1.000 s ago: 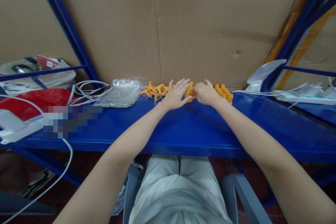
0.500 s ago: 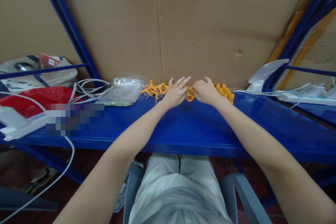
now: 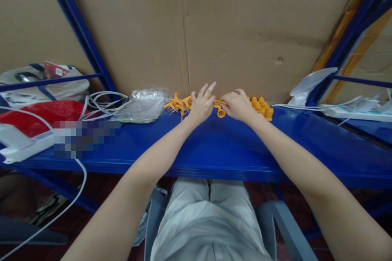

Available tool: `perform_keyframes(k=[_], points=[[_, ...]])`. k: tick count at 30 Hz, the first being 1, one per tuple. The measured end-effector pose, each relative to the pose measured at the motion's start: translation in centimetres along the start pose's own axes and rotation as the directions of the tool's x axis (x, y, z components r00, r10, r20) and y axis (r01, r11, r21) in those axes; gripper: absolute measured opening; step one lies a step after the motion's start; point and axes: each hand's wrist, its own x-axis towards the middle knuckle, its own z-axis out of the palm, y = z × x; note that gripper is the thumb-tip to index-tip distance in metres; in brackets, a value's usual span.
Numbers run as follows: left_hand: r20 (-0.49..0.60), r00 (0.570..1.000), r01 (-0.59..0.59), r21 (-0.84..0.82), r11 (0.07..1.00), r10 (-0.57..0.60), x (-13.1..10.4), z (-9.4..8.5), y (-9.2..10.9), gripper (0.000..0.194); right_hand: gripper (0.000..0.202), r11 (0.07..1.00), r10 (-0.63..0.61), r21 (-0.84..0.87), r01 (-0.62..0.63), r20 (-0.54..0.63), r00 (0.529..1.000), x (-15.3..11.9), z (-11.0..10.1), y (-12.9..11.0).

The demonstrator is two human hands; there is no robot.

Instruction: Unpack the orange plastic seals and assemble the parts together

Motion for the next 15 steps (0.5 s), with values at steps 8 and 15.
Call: perform_keyframes(k=[8, 15], points=[[0.055, 0.998, 0.026, 0.033, 0.999, -0.028, 0.17, 0.08, -0.01, 0.03, 0.029, 0.995, 0.09, -0.05, -0.086, 0.088, 0.992, 0.04, 0.25, -0.05], [0.118, 0.993, -0.002, 0.023, 1.0, 0.0, 0.58, 0.38, 0.14, 0.031, 0.026, 0.992, 0.048, -0.118, -0.042, 0.049, 0.998, 0.08, 0.34, 0.18]])
